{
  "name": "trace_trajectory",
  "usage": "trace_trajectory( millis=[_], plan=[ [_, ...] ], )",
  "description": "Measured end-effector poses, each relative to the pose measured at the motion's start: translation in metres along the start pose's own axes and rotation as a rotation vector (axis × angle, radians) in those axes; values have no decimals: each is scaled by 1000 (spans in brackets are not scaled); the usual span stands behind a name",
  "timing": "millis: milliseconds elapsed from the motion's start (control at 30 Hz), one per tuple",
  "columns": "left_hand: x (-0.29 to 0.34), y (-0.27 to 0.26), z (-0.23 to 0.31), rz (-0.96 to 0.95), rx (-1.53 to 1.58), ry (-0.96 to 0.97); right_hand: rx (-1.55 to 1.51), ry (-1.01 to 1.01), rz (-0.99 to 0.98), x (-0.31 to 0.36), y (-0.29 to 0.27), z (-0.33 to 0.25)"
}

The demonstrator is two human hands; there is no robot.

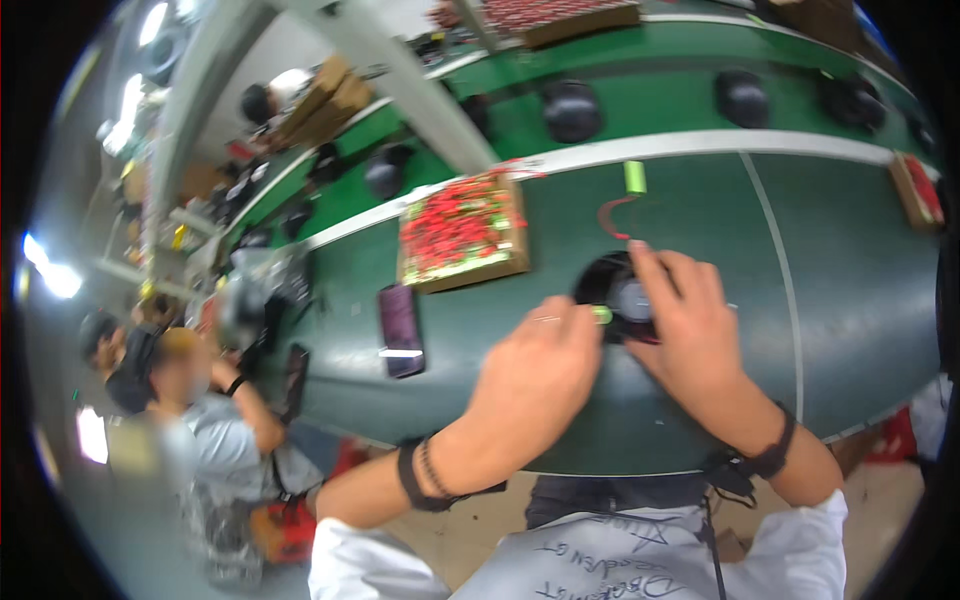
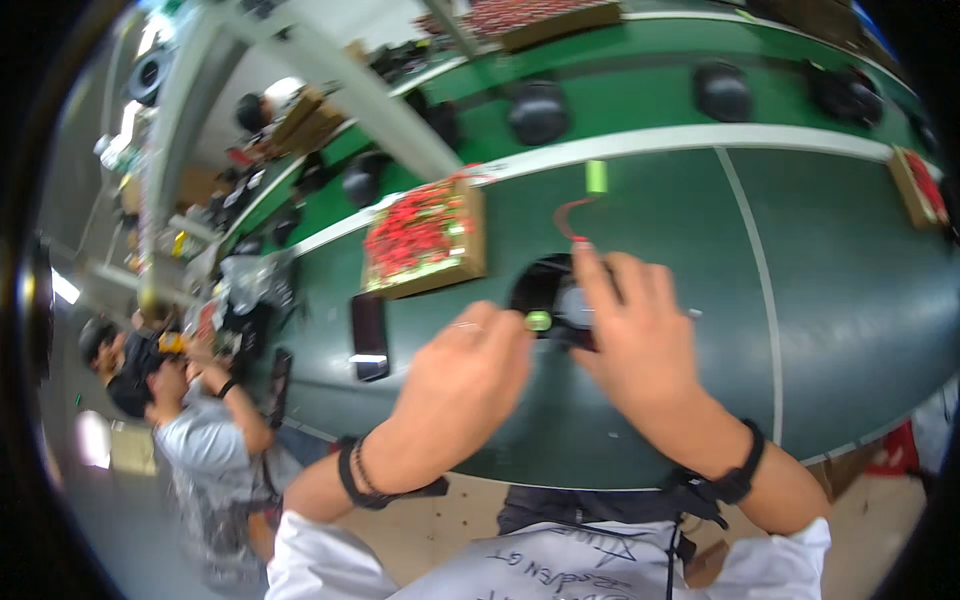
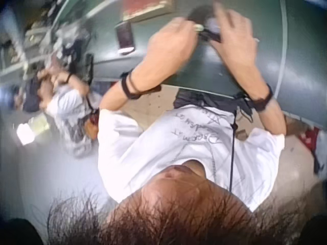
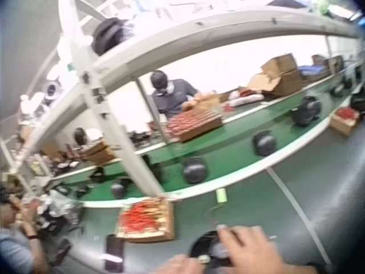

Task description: Assembling electronic components, including inserting batteries and closing plastic housings, on a factory assembly line.

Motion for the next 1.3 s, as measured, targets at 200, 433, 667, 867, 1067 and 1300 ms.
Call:
trace_trajectory(
  millis=[200, 433, 667, 867, 1067, 1300],
  plan=[
    [11, 17, 10, 74, 316, -387, 11, 7, -25, -2, -3, 4],
    [22, 32, 14, 188, 827, -814, 24, -8, 18, -1, -3, 7],
    [23, 30, 18, 210, 782, -828, -18, 38, 16, 1, -2, 5],
    [23, 29, 3, 217, 718, -770, -21, 53, -4, 2, -2, 6],
    [22, 30, -5, 258, 617, -654, -44, 41, 26, 2, -1, 4],
    [32, 40, 17, 213, 501, -643, -23, 57, -6, 1, -3, 4]
  ],
)
Point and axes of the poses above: each hand's wrist, its own x-axis away from the middle knuckle, its own y-axis out of the palm, z = x × y, the point moved 1 cm from there along -x, towards the middle knuckle, and after that the axes turned 10 degrees about z, right-handed, at the moved point
